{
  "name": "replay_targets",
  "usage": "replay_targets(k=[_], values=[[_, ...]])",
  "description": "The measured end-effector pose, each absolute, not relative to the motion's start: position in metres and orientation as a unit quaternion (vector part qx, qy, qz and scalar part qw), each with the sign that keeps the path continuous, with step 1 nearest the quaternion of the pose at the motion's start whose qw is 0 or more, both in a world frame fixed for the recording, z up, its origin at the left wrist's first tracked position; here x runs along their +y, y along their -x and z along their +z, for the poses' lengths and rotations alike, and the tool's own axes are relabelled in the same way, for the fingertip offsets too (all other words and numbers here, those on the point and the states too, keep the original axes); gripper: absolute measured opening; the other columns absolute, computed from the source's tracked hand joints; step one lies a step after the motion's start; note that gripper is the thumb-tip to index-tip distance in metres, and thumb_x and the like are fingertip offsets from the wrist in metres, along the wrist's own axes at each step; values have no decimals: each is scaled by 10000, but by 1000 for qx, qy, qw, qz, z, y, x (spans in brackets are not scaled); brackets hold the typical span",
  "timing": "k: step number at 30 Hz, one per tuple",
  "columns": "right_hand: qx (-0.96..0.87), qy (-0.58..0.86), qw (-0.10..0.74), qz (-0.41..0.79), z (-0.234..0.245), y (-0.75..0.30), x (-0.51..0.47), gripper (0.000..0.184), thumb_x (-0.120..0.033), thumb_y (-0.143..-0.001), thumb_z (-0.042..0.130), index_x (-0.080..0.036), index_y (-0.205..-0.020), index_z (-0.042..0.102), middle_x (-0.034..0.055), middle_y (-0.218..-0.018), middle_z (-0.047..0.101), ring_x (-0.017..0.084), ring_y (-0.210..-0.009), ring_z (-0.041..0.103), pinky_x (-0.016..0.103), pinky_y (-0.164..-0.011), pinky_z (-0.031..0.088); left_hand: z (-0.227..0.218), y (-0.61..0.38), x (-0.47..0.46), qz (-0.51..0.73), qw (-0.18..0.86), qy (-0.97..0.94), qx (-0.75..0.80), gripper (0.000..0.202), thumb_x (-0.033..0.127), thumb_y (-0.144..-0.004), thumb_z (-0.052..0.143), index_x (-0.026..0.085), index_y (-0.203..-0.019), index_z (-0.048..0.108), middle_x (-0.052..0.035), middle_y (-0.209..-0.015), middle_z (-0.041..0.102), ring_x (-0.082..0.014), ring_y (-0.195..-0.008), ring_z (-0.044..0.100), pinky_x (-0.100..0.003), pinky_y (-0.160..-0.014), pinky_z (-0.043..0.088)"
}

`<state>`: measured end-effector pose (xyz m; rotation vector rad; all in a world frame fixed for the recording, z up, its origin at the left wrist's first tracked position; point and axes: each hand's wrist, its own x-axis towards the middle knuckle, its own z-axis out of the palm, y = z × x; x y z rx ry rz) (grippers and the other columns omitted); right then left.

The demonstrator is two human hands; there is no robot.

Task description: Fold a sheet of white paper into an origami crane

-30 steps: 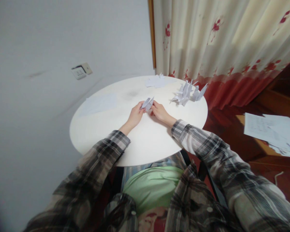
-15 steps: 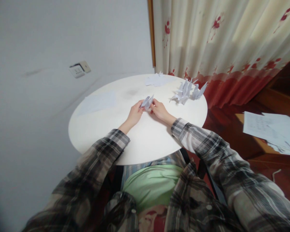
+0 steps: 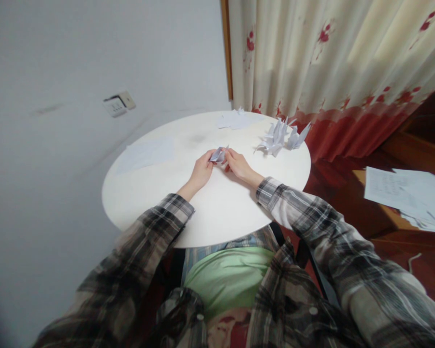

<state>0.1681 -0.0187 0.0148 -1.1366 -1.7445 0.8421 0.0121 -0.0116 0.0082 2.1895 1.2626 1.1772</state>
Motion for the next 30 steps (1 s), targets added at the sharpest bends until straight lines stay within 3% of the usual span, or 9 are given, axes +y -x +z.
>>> replay_targets(k=[7,13,17,20,25,30], values=[[-695,444,438,357,11,-168,-15,434,-500,-927,268,-164,-935,541,51,-788,626,104,-537,568,236,-541,461,7,-12,-11,418,180,-771,446,495,3,-733,356,177,-1159,538,-77,-1221,598,-166,-1106,546,-368,-986,433],[-703,438,424,367,14,-166,-19,376,-529,-870,402,-172,-905,513,19,-762,631,98,-552,565,235,-555,447,7,-10,-12,423,165,-765,456,515,-20,-715,351,202,-1136,550,-63,-1196,609,-163,-1119,535,-377,-1031,394],[-706,420,418,388,16,-165,-24,294,-437,-791,556,-183,-926,499,-2,-737,622,99,-550,556,248,-570,440,5,-8,-10,434,149,-760,460,517,-21,-705,358,208,-1122,561,-68,-1174,611,-172,-1108,536,-377,-1019,404],[-699,412,419,408,14,-164,-23,331,-350,-696,661,-189,-930,489,-19,-730,610,92,-541,540,251,-565,432,5,-7,-9,446,133,-755,463,521,-24,-702,352,234,-1095,576,-50,-1138,621,-175,-1101,535,-382,-1005,412],[-618,410,452,495,12,-164,-19,320,-245,-644,672,-205,-880,460,-46,-663,573,89,-528,507,228,-496,392,7,-6,-11,465,109,-749,459,521,-37,-699,327,216,-1066,599,-53,-1102,623,-169,-1089,536,-379,-1006,407],[-544,401,467,570,17,-166,-20,371,-152,-569,716,-197,-856,486,-15,-721,604,93,-587,531,212,-480,388,9,-6,-13,470,105,-750,453,492,-35,-713,329,210,-1029,616,-49,-1064,630,-157,-1042,555,-362,-991,418]])
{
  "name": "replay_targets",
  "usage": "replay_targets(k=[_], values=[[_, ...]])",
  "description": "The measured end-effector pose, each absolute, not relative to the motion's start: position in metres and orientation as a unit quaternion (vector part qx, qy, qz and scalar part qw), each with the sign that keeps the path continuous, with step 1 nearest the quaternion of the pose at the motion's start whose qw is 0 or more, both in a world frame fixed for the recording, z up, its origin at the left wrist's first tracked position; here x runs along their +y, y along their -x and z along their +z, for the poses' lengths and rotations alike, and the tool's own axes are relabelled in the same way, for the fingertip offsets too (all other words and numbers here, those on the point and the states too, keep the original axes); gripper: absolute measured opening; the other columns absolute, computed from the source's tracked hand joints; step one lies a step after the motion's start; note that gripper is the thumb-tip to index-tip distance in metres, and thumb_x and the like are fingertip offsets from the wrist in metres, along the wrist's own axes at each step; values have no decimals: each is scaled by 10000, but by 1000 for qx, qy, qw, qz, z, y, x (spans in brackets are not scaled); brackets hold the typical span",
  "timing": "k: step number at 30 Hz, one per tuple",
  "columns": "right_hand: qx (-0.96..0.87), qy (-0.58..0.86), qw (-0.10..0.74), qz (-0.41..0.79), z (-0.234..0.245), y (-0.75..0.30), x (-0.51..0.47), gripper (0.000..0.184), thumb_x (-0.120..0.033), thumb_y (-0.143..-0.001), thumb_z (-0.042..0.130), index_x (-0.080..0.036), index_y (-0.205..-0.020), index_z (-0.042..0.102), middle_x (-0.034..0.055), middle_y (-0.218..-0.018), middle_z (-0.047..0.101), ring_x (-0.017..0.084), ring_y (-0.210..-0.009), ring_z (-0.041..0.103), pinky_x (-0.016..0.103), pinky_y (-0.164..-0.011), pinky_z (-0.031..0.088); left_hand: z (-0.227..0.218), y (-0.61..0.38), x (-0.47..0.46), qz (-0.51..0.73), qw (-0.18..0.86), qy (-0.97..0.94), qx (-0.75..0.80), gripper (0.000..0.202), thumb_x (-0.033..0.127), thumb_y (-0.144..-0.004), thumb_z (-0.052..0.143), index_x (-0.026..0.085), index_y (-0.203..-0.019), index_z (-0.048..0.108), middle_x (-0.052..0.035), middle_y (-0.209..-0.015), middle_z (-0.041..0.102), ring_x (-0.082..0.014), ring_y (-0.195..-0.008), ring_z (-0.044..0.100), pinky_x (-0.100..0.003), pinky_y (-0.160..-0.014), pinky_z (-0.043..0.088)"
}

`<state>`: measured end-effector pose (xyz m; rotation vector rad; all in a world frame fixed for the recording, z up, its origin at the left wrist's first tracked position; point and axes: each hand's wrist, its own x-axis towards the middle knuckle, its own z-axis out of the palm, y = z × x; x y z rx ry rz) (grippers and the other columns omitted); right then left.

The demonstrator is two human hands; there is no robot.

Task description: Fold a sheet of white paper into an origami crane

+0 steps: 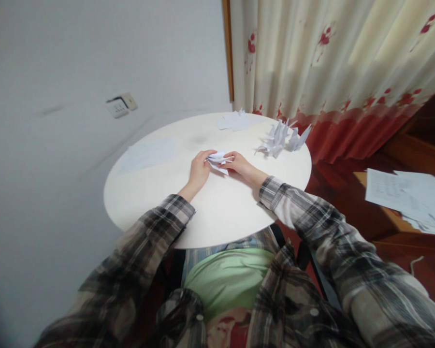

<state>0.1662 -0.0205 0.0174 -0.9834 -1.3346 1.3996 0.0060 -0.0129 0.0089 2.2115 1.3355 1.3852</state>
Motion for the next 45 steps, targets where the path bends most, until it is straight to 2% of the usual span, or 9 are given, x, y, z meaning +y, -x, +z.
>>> replay_targets(k=[4,11,18,23,29,38,45], values=[[-518,379,472,604,18,-168,-20,386,-106,-550,721,-186,-886,547,-5,-738,620,95,-616,543,212,-485,401,10,-6,-13,473,111,-748,453,489,-34,-714,335,201,-1036,617,-52,-1079,630,-159,-1055,553,-365,-1000,412],[-542,345,473,603,18,-172,-16,308,-183,-574,745,-167,-859,627,-15,-730,636,77,-605,515,222,-530,421,5,-7,-8,466,128,-746,458,491,-16,-712,380,192,-1103,593,-65,-1132,626,-175,-1085,549,-371,-1013,403],[-514,345,515,593,14,-173,-13,404,-193,-549,768,-202,-908,583,-30,-731,642,82,-618,528,237,-573,442,5,-10,-8,449,146,-753,458,393,93,-769,460,169,-1137,574,-87,-1136,642,-189,-1036,575,-361,-945,436],[-487,359,541,583,19,-170,-15,431,-194,-495,790,-211,-826,515,-46,-712,619,80,-612,535,232,-573,425,11,-10,-13,451,150,-730,491,331,152,-801,463,188,-1106,586,-71,-1040,673,-175,-919,598,-332,-853,456],[-534,347,548,542,22,-168,-17,387,-247,-475,793,-196,-693,478,-92,-551,492,56,-524,443,210,-528,347,12,-11,-13,449,160,-712,515,295,174,-810,445,167,-1069,586,-69,-917,674,-159,-806,592,-303,-760,457],[-611,329,553,462,22,-163,-18,264,-237,-512,744,-191,-638,517,-31,-648,586,103,-629,528,239,-606,403,9,-11,-10,464,169,-702,514,251,177,-792,472,180,-1014,590,-40,-861,660,-139,-744,557,-284,-722,447],[-671,370,554,326,19,-166,-19,97,-240,-648,633,-192,-629,551,-12,-663,581,127,-664,524,260,-652,425,5,-13,-6,473,199,-697,501,256,173,-781,491,169,-1017,590,-43,-883,659,-130,-731,554,-287,-724,471]])
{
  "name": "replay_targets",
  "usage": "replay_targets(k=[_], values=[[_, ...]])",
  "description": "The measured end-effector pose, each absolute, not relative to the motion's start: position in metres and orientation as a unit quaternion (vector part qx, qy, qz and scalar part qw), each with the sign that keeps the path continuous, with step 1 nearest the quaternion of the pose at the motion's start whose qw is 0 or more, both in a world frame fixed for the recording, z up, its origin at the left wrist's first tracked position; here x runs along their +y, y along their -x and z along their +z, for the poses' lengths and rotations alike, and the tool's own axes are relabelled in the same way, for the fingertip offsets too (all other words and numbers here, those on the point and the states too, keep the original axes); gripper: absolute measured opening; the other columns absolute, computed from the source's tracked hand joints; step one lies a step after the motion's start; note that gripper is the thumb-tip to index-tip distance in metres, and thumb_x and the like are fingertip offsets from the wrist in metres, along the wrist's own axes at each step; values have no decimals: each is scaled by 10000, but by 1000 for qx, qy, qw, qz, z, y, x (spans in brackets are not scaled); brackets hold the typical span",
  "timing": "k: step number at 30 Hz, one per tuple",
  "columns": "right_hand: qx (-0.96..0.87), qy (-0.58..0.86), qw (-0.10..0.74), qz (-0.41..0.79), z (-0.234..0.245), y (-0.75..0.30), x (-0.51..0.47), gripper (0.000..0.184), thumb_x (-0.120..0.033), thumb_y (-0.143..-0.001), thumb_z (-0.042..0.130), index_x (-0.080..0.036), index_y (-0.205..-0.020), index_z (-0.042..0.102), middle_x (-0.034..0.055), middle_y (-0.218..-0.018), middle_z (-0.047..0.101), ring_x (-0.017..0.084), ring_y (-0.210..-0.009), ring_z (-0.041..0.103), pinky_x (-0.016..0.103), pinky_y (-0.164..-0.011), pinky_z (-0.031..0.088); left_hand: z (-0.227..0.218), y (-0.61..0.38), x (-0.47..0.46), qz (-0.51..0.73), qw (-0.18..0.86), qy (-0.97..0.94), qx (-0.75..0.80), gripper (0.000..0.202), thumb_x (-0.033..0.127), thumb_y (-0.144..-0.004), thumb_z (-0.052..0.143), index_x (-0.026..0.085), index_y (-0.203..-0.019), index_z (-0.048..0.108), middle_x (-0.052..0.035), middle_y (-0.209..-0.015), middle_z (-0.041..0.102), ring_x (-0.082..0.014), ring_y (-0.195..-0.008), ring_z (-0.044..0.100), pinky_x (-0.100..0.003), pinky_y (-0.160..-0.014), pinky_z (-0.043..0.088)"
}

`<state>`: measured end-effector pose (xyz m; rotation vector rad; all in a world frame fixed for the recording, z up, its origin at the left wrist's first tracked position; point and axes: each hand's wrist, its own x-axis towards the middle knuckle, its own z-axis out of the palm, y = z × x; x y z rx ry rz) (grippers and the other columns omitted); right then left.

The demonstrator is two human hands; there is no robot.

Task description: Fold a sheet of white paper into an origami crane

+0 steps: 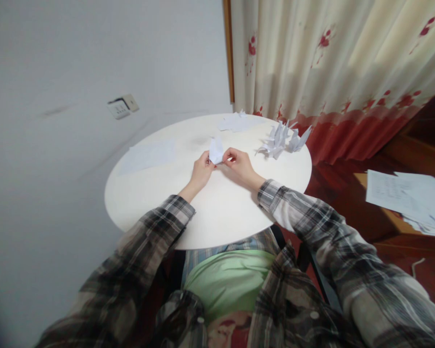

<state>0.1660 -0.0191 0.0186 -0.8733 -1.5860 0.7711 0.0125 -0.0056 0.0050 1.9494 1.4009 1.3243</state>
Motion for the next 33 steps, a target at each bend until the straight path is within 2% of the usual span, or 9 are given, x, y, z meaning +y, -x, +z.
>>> replay_targets(k=[6,14,27,33], values=[[-690,374,555,275,18,-168,-19,61,-182,-678,574,-194,-618,564,-18,-651,581,125,-659,517,267,-697,420,3,-14,-4,477,222,-701,482,273,164,-783,491,166,-1042,575,-45,-896,651,-124,-740,558,-291,-737,488],[-703,404,552,197,16,-171,-18,145,-68,-648,491,-196,-619,552,-10,-686,570,140,-693,513,283,-720,407,3,-15,-5,477,244,-708,460,283,165,-782,502,169,-1059,561,-44,-894,638,-116,-738,553,-289,-739,498],[-713,409,552,142,20,-171,-21,177,-41,-640,484,-205,-595,532,6,-683,553,162,-730,497,304,-731,388,1,-15,-4,485,249,-705,453,259,189,-773,519,172,-1027,567,-31,-857,634,-114,-723,549,-288,-735,490],[-713,406,556,134,19,-170,-22,199,-15,-623,472,-206,-599,524,9,-690,553,166,-739,497,308,-737,394,-1,-15,-2,484,259,-704,451,254,166,-771,513,170,-1019,568,-27,-837,633,-105,-683,551,-259,-671,485]])
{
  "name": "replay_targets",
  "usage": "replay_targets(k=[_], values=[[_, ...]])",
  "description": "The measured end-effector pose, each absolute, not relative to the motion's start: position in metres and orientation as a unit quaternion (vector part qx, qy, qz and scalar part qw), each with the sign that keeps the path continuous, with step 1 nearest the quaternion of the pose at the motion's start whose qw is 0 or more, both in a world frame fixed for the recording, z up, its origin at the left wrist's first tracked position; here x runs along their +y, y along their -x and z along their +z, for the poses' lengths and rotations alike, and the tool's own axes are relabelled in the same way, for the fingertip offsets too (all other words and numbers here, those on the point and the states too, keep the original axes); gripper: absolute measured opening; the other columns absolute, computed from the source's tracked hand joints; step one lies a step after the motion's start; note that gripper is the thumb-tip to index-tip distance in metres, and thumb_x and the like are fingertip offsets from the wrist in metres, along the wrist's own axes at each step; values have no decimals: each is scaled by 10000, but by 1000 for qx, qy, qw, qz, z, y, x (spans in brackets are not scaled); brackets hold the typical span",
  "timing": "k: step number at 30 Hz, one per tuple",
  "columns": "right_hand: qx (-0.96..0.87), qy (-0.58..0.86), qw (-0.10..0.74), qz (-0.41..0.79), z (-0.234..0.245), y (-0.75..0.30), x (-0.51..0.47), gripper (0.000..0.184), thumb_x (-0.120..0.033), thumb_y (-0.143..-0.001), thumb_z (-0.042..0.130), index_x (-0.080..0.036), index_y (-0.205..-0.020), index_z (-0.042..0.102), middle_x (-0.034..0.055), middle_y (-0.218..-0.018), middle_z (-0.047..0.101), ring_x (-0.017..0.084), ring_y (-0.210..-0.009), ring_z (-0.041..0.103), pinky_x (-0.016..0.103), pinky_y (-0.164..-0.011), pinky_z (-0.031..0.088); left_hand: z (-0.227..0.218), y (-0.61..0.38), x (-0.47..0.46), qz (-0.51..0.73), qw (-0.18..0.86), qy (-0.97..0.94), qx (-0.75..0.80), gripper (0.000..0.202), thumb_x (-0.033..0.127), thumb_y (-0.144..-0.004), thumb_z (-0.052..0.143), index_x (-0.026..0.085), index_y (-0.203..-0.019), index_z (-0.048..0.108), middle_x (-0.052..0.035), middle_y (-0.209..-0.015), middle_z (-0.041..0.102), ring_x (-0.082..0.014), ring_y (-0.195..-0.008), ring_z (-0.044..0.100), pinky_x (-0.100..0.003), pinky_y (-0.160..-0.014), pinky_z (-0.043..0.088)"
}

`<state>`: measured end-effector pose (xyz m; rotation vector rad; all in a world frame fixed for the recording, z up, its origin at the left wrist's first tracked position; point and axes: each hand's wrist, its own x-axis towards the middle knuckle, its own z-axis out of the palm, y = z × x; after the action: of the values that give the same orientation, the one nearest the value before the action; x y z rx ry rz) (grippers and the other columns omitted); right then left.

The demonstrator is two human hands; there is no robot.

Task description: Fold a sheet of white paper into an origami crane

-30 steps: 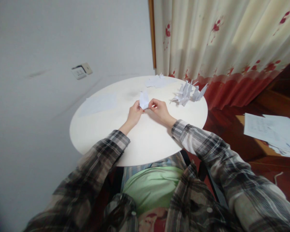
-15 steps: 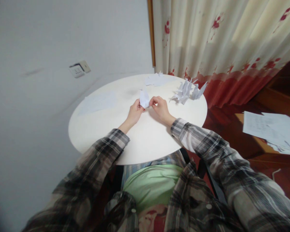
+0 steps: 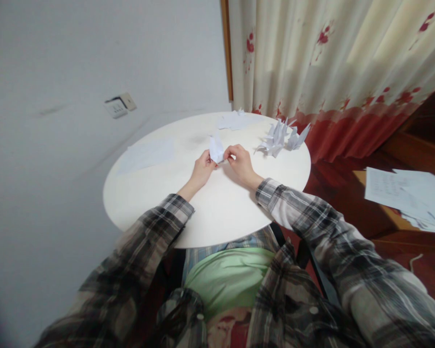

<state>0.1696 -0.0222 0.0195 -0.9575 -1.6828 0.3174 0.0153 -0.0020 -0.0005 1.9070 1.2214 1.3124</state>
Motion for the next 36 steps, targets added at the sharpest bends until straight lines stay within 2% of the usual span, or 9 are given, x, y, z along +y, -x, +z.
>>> replay_targets(k=[11,21,36], values=[[-713,411,558,104,19,-170,-22,213,-5,-625,460,-207,-612,528,13,-705,557,168,-749,503,313,-744,407,-1,-17,-3,484,308,-693,436,225,190,-799,498,182,-1018,548,-6,-768,625,-76,-568,536,-230,-582,467],[-715,409,554,119,19,-170,-24,208,-12,-630,451,-206,-613,526,12,-699,547,161,-728,493,306,-730,404,-6,-16,1,481,324,-688,437,223,220,-794,504,186,-1012,538,-20,-827,627,-82,-639,561,-213,-570,461],[-719,415,542,131,19,-170,-21,190,-35,-621,430,-187,-606,543,-6,-649,528,133,-643,474,270,-660,371,-5,-15,-2,449,282,-721,447,262,157,-769,458,176,-1018,535,-11,-812,606,-85,-655,558,-220,-602,472]])
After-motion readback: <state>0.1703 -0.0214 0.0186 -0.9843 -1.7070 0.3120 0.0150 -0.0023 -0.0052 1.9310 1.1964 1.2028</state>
